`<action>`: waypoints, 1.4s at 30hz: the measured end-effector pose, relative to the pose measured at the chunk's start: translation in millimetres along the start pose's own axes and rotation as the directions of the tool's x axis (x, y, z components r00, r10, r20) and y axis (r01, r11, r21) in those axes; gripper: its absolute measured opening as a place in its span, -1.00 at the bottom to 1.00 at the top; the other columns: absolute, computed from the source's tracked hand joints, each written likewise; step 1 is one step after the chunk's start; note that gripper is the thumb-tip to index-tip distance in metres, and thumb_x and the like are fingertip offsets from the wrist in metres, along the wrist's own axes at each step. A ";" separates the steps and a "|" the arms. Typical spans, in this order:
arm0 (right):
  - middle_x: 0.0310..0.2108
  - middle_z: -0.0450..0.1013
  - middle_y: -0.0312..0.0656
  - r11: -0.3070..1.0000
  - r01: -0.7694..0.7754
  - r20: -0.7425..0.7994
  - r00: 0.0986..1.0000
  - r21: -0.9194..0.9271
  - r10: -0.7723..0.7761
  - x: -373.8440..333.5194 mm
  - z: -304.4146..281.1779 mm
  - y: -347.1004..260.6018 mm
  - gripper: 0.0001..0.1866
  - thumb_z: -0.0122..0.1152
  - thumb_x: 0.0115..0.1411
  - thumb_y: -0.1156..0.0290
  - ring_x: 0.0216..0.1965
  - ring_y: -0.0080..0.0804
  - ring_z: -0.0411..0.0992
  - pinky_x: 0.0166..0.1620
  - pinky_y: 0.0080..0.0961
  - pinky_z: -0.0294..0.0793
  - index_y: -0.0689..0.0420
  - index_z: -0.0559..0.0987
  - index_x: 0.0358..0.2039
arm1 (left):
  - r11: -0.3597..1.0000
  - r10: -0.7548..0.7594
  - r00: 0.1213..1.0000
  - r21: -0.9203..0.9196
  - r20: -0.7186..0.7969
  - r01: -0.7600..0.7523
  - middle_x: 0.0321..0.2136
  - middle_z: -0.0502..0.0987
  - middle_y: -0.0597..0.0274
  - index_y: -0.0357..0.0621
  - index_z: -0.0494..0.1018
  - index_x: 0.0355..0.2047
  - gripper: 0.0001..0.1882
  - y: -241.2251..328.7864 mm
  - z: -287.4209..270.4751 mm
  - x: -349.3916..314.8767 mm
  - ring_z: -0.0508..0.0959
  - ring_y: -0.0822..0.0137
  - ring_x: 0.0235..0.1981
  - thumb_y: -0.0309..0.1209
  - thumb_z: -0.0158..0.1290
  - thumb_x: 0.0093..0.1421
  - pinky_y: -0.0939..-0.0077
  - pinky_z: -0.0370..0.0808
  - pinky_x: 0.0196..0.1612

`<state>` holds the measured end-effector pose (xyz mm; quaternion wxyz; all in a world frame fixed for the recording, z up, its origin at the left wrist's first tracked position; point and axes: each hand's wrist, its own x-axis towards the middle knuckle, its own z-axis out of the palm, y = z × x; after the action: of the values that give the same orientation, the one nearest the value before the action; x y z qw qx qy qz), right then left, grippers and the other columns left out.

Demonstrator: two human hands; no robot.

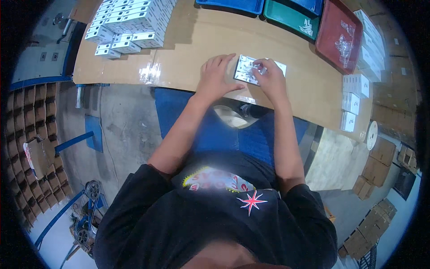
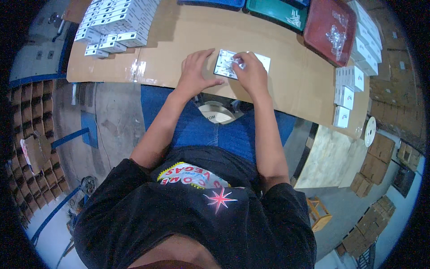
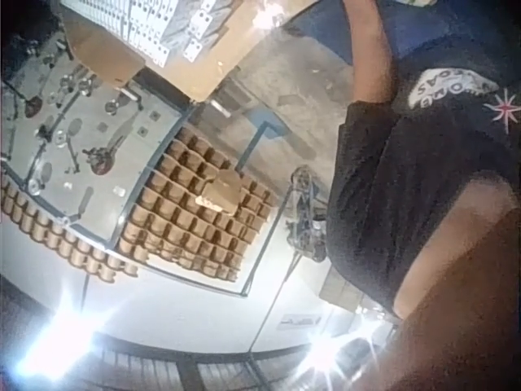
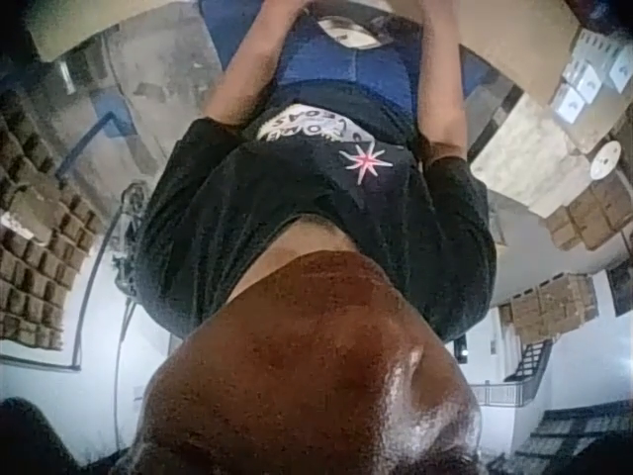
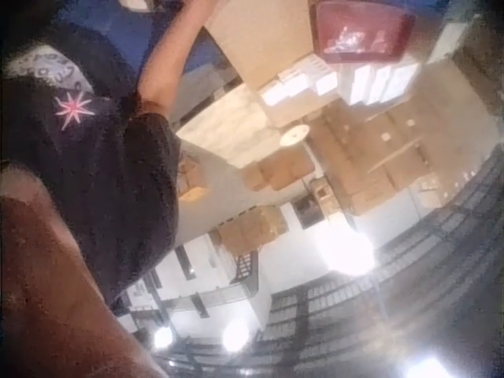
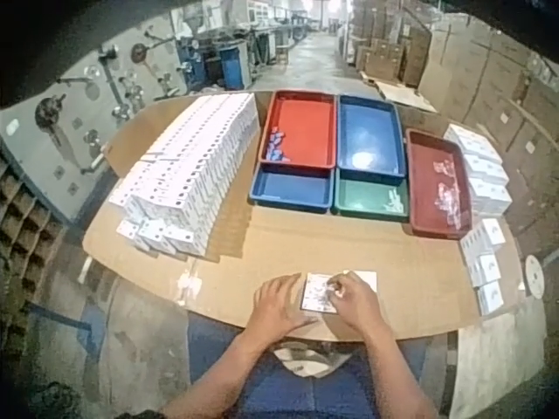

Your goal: The person is placing small blue plastic components into white cardboard boxes and stacking the finished boxes on a table.

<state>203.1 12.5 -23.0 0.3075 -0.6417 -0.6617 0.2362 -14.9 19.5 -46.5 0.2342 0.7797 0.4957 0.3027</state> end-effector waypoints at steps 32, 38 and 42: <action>-0.18 0.65 -0.02 0.927 0.173 -0.070 0.976 -0.333 -0.208 374.7 37.9 -18.3 -0.72 0.18 0.23 0.38 -0.07 -0.04 0.61 0.03 -0.17 0.57 0.10 0.68 -0.08 | 0.989 -0.046 0.999 0.141 -0.010 0.047 0.26 0.32 0.07 0.06 0.48 0.14 -0.17 -1.0 -0.6 5.5 0.21 0.04 0.37 0.20 0.36 -0.08 0.00 0.10 0.36; -0.03 0.61 0.03 0.913 0.179 0.092 0.984 -0.366 -0.156 404.0 55.2 -11.7 -0.70 0.17 0.24 0.33 0.06 0.03 0.55 0.13 -0.05 0.51 -0.06 0.72 -0.04 | 0.990 -0.060 0.998 0.129 0.018 0.057 0.27 0.31 0.08 0.07 0.46 0.16 -0.16 -1.7 -2.7 5.8 0.20 0.05 0.38 0.23 0.33 -0.05 -0.01 0.06 0.38; -0.05 0.62 0.03 0.942 0.106 0.160 0.985 -0.319 -0.057 416.5 62.6 -14.1 -0.68 0.22 0.22 0.30 0.06 -0.01 0.57 0.12 -0.10 0.52 -0.05 0.72 -0.03 | 0.990 -0.086 0.995 0.120 0.043 0.081 0.27 0.30 0.07 0.08 0.46 0.18 -0.17 -0.9 -7.5 5.5 0.18 0.06 0.39 0.22 0.31 -0.03 -0.02 0.04 0.40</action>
<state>154.0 431.0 -13.6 0.1563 -0.6364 -0.7387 0.1577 -19.0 25.4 -40.4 0.2121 0.7777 0.5391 0.2441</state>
